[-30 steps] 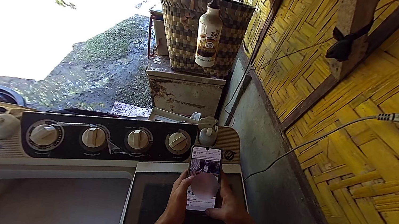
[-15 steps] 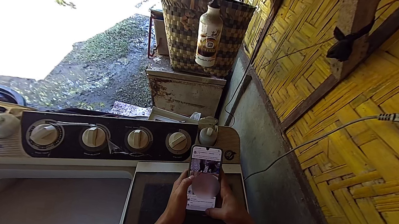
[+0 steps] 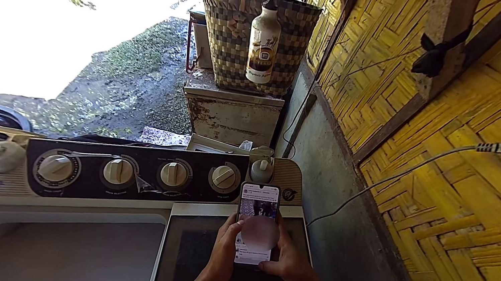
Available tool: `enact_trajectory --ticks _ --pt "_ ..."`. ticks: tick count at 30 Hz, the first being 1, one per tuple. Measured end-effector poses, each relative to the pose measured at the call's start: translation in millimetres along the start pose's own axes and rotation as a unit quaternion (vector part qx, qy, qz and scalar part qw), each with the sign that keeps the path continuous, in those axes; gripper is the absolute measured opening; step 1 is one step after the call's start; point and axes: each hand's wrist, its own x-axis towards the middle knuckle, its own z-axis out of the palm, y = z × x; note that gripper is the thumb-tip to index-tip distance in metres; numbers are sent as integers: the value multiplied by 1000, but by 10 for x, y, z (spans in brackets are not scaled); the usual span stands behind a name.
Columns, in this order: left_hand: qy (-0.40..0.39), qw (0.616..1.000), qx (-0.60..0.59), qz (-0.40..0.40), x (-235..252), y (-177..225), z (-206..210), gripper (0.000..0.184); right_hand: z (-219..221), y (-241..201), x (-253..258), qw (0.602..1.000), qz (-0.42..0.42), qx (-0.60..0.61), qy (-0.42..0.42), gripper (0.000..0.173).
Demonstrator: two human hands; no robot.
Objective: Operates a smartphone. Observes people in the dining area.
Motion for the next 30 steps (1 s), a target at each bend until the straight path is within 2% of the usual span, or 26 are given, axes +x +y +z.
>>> enact_trajectory --ticks 12,30 --pt "1 1000 -6 4 3 0 2 38 -10 11 12 1000 -21 2 -17 119" --pt "-5 1000 -19 4 10 -21 -3 39 -24 24 8 1000 -18 8 -19 122"
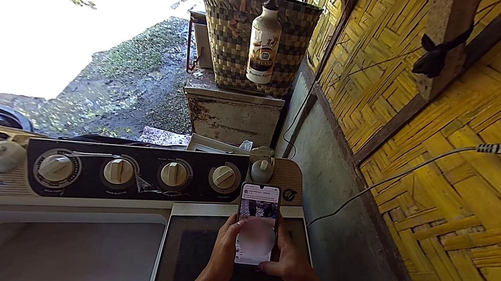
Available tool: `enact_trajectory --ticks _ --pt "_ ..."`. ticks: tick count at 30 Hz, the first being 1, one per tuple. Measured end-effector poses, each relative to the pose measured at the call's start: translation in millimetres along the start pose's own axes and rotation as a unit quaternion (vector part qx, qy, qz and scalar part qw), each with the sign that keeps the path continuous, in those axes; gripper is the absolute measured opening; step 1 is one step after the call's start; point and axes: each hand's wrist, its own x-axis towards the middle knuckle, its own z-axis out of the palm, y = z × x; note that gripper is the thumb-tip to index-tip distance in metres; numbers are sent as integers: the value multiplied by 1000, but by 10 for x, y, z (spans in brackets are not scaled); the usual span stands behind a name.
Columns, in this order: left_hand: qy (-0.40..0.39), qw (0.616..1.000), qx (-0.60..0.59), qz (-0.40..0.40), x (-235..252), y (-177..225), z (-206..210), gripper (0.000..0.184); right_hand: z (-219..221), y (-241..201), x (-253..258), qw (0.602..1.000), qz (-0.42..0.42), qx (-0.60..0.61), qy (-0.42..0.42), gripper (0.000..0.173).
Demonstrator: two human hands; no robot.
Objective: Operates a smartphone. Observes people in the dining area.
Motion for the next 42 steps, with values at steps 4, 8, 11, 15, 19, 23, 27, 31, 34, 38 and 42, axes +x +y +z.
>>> enact_trajectory --ticks 4,8,11,15,19,23,27,31,34,38,42 --pt "-1 1000 -2 0 2 -6 -5 40 2 -5 1 1000 1 -2 3 122" --pt "2 1000 -4 -3 -4 7 3 39 -4 5 5 1000 -5 -4 0 122" --pt "3 1000 -3 -4 -7 12 8 40 -6 5 3 1000 -4 -2 -1 122" --pt "2 1000 -1 -4 -7 11 3 40 1 -3 -2 1000 0 -3 -1 123" --pt "0 1000 5 -3 -2 11 -2 40 3 -11 -7 1000 5 -2 -1 123" --pt "2 1000 1 -3 -4 8 0 40 -4 0 -2 1000 -1 -3 -4 123" --pt "2 1000 1 -3 -6 13 4 39 0 -1 -3 1000 -1 1 -3 122" --pt "4 1000 4 -4 -6 11 6 40 -3 0 -5 1000 -1 -2 -5 122" --pt "4 1000 1 -3 -5 2 1 40 1 -8 0 1000 -1 1 -5 122" --pt "3 1000 0 -2 -4 2 0 39 -2 -2 5 1000 -5 -2 -7 120" --pt "4 1000 1 0 -6 4 0 39 8 -15 3 1000 1 -2 -2 121"
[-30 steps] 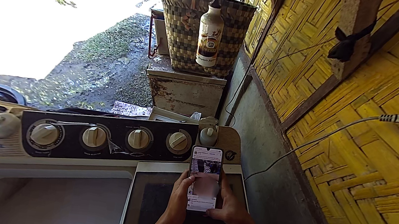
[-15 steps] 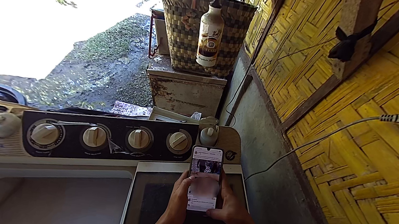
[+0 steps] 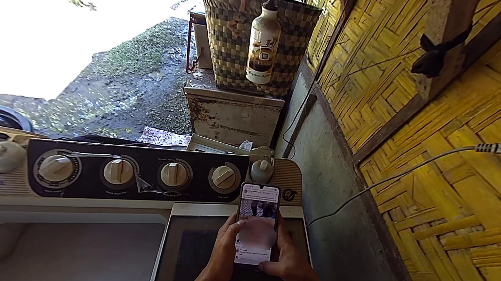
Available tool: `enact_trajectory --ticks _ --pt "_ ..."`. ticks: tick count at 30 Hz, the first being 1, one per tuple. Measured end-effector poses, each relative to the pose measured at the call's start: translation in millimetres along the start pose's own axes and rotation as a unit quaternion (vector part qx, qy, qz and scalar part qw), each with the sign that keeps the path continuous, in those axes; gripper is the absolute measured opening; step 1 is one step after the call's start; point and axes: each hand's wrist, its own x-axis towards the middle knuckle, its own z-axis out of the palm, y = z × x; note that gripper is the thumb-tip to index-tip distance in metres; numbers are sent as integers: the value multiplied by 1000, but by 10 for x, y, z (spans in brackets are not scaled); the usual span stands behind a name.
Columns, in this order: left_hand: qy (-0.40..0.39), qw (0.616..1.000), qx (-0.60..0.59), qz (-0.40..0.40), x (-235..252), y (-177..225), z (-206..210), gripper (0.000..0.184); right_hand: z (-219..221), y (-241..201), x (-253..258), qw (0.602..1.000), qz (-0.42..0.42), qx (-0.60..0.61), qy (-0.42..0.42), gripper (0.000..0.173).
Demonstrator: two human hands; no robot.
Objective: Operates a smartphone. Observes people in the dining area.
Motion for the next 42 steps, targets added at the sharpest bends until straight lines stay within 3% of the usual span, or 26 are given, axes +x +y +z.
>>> enact_trajectory --ticks 24,42 --pt "-3 1000 -4 -4 -4 10 3 40 1 3 13 1000 -9 -7 -1 120" --pt "4 1000 8 -13 -17 33 14 43 12 -3 -11 999 23 -15 20 129"
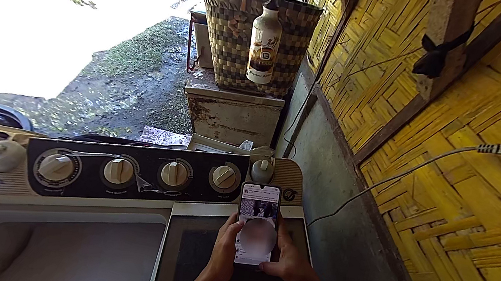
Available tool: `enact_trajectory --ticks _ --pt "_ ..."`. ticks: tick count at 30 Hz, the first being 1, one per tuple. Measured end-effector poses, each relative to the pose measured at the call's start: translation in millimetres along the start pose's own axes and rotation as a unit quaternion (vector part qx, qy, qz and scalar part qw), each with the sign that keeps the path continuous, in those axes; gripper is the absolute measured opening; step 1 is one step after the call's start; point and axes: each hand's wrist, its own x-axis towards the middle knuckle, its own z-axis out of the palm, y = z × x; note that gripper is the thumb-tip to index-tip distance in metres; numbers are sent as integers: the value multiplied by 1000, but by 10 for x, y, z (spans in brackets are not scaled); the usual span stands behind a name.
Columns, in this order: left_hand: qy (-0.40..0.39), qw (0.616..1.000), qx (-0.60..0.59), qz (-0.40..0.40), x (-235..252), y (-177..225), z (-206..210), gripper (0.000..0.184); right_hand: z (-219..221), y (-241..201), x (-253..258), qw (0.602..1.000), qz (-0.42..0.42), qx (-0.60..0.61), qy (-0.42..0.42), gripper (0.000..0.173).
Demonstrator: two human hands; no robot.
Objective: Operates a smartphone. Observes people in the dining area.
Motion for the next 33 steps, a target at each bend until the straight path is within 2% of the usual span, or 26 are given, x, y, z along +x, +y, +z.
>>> enact_trajectory --ticks 33 --pt "-1 1000 3 3 0 -4 -1 41 -11 22 -4 1000 -25 -1 -7 128"
